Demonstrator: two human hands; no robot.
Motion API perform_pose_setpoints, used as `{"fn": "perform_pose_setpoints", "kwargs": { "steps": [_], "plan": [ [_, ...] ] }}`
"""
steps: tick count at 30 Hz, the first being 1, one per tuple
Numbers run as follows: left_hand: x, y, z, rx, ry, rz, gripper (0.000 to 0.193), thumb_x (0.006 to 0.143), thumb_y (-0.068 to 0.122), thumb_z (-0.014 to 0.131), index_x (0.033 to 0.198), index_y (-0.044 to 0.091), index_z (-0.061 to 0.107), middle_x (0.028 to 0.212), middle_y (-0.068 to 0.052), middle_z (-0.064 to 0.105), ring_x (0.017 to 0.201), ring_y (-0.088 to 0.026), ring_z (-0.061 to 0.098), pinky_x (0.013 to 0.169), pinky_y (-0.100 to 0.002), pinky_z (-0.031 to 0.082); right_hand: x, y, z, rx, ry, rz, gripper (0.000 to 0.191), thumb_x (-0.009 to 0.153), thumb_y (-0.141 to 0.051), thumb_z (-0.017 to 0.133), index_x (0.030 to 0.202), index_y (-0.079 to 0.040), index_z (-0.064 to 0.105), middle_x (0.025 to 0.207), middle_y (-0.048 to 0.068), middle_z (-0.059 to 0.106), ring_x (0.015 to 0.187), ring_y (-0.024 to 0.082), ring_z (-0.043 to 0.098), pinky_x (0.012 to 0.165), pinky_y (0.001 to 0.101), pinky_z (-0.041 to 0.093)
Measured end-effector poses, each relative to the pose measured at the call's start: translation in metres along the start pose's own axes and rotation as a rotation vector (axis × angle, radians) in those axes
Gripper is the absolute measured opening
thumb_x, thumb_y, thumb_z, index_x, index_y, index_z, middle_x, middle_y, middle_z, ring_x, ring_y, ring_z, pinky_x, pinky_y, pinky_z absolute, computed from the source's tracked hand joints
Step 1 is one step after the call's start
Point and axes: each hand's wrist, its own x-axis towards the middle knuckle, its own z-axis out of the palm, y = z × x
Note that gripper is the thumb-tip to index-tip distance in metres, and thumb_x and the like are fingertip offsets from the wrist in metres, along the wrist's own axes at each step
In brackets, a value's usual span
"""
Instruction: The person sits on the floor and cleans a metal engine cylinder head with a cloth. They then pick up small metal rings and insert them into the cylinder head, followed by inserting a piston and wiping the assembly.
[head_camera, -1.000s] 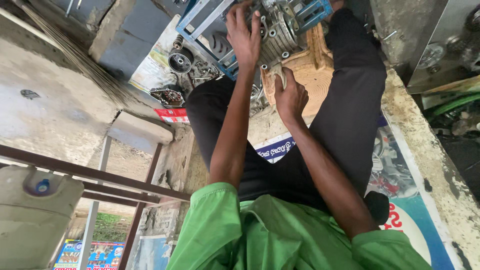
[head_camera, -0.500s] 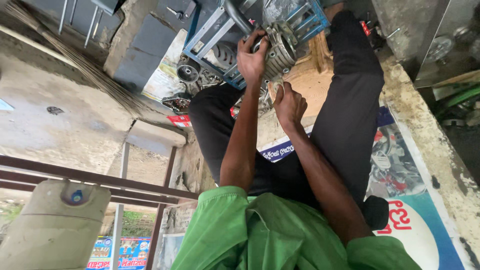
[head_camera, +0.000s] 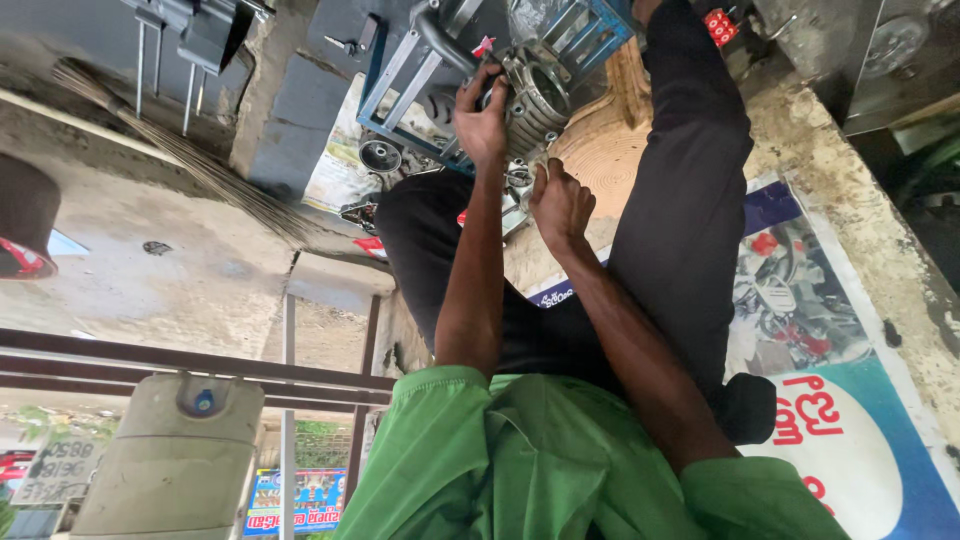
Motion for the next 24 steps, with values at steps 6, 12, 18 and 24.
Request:
{"fn": "perform_pose_setpoints", "kwargs": {
  "steps": [6, 12, 18, 24],
  "plan": [
    [0.006, -0.003, 0.004, -0.070, -0.043, 0.069, 0.023, 0.090, 0.019, 0.078, 0.113, 0.012, 0.079, 0.112, -0.010, 0.071, 0.106, -0.021, 0.068, 0.098, -0.033, 0.050, 0.003, -0.002, 0.004, 0.090, 0.069, 0.000, 0.021, 0.102, -0.027, 0.061, 0.099, -0.007, 0.067, 0.071, 0.021, 0.070, 0.061, 0.044, 0.068, 0.056, 0.0552, 0.052],
    [0.004, -0.006, 0.000, -0.021, -0.031, 0.016, 0.023, 0.088, 0.022, 0.079, 0.111, 0.017, 0.081, 0.122, -0.009, 0.072, 0.114, -0.023, 0.068, 0.100, -0.036, 0.049, -0.007, 0.005, 0.013, 0.043, 0.042, 0.001, 0.022, 0.102, -0.028, 0.061, 0.101, -0.008, 0.068, 0.075, 0.021, 0.072, 0.063, 0.044, 0.069, 0.056, 0.0556, 0.052],
    [-0.006, -0.003, -0.011, 0.003, -0.016, 0.093, 0.027, 0.089, 0.030, 0.079, 0.115, 0.021, 0.081, 0.124, -0.010, 0.072, 0.119, -0.027, 0.070, 0.104, -0.039, 0.051, -0.021, 0.022, 0.024, 0.030, 0.014, -0.031, 0.025, 0.102, -0.030, 0.060, 0.105, -0.007, 0.069, 0.074, 0.022, 0.072, 0.065, 0.046, 0.068, 0.060, 0.0576, 0.052],
    [-0.019, 0.002, -0.026, 0.112, 0.066, 0.074, 0.039, 0.083, 0.039, 0.079, 0.115, 0.017, 0.079, 0.131, -0.014, 0.067, 0.119, -0.034, 0.065, 0.099, -0.041, 0.047, -0.037, 0.051, 0.030, 0.028, -0.035, -0.084, 0.025, 0.104, -0.028, 0.059, 0.103, -0.005, 0.069, 0.076, 0.024, 0.071, 0.070, 0.047, 0.069, 0.063, 0.0596, 0.051]
  ]
}}
